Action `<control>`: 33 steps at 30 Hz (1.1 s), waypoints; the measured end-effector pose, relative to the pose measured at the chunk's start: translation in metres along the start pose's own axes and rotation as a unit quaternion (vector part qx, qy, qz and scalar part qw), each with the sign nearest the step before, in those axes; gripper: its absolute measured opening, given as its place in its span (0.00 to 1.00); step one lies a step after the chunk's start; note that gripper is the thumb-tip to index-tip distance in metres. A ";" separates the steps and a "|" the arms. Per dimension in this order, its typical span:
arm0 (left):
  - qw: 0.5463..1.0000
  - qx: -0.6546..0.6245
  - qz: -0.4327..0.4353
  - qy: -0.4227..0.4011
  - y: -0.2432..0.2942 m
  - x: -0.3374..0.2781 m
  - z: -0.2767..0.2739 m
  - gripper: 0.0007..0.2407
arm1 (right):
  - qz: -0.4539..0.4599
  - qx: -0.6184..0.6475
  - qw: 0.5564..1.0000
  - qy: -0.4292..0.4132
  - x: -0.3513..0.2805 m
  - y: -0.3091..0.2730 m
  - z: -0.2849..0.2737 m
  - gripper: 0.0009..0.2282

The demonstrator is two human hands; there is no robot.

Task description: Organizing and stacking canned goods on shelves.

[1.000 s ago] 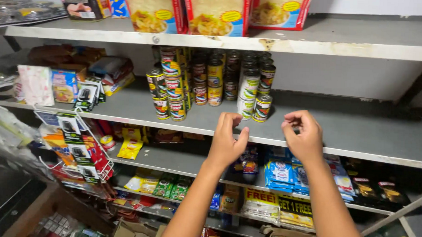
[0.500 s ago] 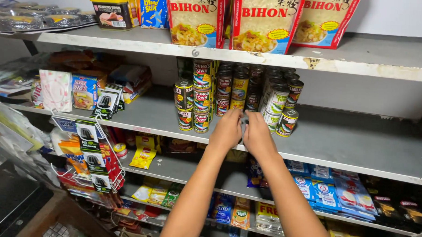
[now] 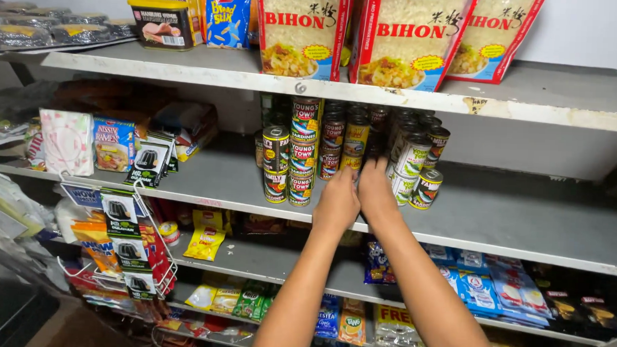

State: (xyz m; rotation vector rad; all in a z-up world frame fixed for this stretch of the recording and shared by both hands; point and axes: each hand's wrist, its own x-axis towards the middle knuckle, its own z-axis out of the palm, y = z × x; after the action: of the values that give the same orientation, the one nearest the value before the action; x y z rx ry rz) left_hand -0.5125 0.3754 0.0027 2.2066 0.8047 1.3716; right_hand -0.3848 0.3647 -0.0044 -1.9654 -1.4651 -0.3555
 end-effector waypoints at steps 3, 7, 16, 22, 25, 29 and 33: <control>1.000 -0.001 -0.012 -0.004 0.008 -0.007 -0.006 0.08 | -0.012 0.052 0.998 0.029 -0.001 -0.032 -0.035 0.27; 1.000 0.000 -0.018 -0.014 0.007 -0.007 -0.005 0.08 | -0.058 0.041 0.997 0.031 0.000 0.001 0.000 0.21; 1.000 -0.007 -0.025 -0.007 0.008 -0.004 -0.006 0.09 | 0.004 0.034 0.999 0.036 0.010 -0.007 -0.004 0.34; 0.999 -0.001 -0.052 -0.013 0.009 -0.006 -0.009 0.10 | 0.034 -0.013 0.999 0.011 0.014 0.008 0.017 0.19; 0.998 0.003 -0.051 -0.021 0.013 -0.010 -0.010 0.10 | 0.056 0.022 0.998 0.032 0.008 -0.003 0.002 0.19; 0.998 0.009 -0.061 -0.023 0.021 -0.010 -0.014 0.11 | 0.073 0.025 0.997 0.010 0.009 -0.017 -0.015 0.34; 0.997 0.017 -0.071 -0.021 0.023 -0.010 -0.019 0.11 | 0.043 0.016 0.999 0.019 0.014 0.000 0.007 0.30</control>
State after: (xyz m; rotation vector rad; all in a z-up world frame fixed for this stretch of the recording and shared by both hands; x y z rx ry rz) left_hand -0.5271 0.3520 0.0182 2.1504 0.9564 1.2469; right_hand -0.3817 0.3797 -0.0015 -1.9775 -1.3508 -0.3274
